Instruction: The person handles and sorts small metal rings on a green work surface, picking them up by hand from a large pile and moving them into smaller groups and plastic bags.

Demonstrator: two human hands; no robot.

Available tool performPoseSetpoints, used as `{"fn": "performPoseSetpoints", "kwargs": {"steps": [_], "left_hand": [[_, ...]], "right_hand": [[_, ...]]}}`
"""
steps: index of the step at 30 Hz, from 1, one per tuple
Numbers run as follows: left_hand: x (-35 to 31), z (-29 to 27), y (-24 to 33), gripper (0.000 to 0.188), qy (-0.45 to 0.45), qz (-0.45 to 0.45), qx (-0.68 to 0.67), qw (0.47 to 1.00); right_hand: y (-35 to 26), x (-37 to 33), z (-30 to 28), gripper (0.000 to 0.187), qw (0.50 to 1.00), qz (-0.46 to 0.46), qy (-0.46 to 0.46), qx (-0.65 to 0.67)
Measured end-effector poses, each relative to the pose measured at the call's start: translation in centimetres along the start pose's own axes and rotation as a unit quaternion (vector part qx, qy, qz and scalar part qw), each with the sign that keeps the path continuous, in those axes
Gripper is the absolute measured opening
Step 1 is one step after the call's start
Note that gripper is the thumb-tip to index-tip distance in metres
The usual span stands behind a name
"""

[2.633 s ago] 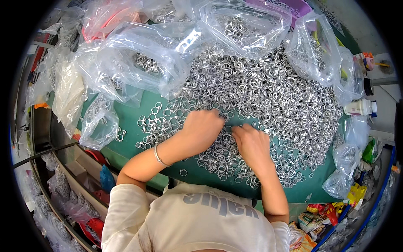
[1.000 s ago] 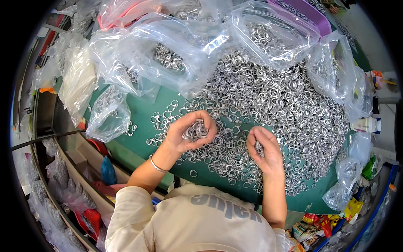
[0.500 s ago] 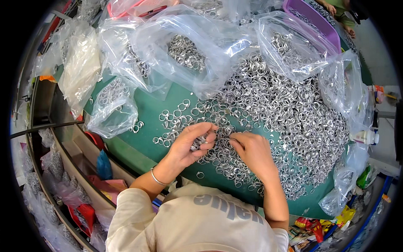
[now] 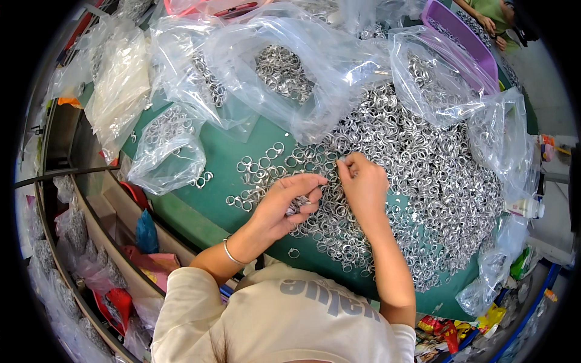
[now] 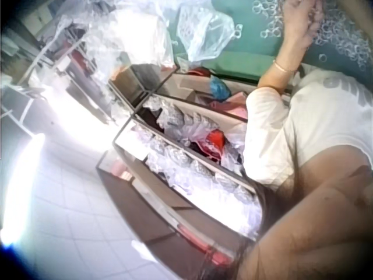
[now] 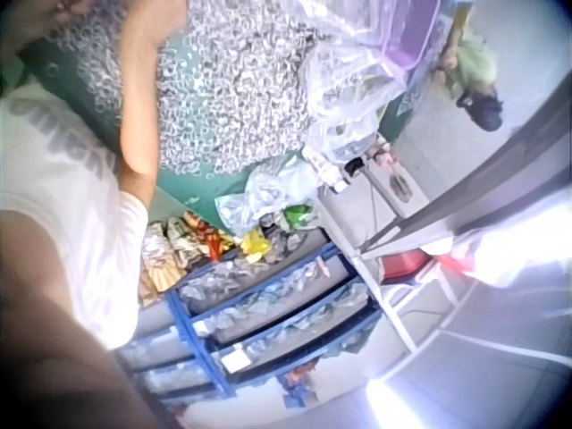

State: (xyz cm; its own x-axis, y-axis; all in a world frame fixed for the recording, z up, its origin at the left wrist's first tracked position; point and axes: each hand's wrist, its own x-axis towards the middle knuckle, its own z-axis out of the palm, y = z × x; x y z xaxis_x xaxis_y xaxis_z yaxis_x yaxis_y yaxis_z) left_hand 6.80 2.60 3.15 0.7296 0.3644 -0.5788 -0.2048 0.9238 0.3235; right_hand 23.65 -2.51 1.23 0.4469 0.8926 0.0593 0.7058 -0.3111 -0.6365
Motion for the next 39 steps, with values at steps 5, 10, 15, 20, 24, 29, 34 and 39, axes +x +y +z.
{"fn": "performPoseSetpoints", "kwargs": {"steps": [5,10,15,20,24,29,34,39], "left_hand": [[0.0,-0.6,-1.2,0.026,-0.003,-0.083,-0.174,0.981],[-0.4,0.1,-2.4,0.025,-0.054,-0.012,-0.222,0.974],[0.5,2.6,-4.2,0.023,-0.069,0.018,-0.343,0.937],[1.6,4.3,-7.2,0.036,-0.07,0.216,-0.224,0.948],[1.8,5.9,-8.9,0.042,-0.069,0.302,-0.015,0.951],[1.3,7.1,-9.6,0.046,-0.091,0.329,0.125,0.932],[0.7,7.7,-10.2,0.047,-0.133,0.422,0.365,0.819],[0.5,9.3,-11.0,0.049,-0.145,0.463,0.598,0.638]], "right_hand": [[2.2,-1.9,-3.6,0.01,0.807,0.25,-0.139,0.516],[1.8,-3.5,-4.7,0.009,0.598,0.298,-0.088,0.739],[-0.1,-4.8,-3.5,0.027,0.604,0.352,0.025,0.715],[-0.7,-7.3,-2.3,0.033,0.521,0.249,0.129,0.806],[-2.6,-8.5,-2.3,0.036,0.558,0.227,0.183,0.777],[-3.1,-9.9,-3.4,0.046,0.646,0.197,0.15,0.722],[-2.7,-11.2,-4.4,0.05,0.615,0.211,0.157,0.743],[0.4,-12.1,-2.9,0.046,0.654,0.144,0.197,0.716]]}}
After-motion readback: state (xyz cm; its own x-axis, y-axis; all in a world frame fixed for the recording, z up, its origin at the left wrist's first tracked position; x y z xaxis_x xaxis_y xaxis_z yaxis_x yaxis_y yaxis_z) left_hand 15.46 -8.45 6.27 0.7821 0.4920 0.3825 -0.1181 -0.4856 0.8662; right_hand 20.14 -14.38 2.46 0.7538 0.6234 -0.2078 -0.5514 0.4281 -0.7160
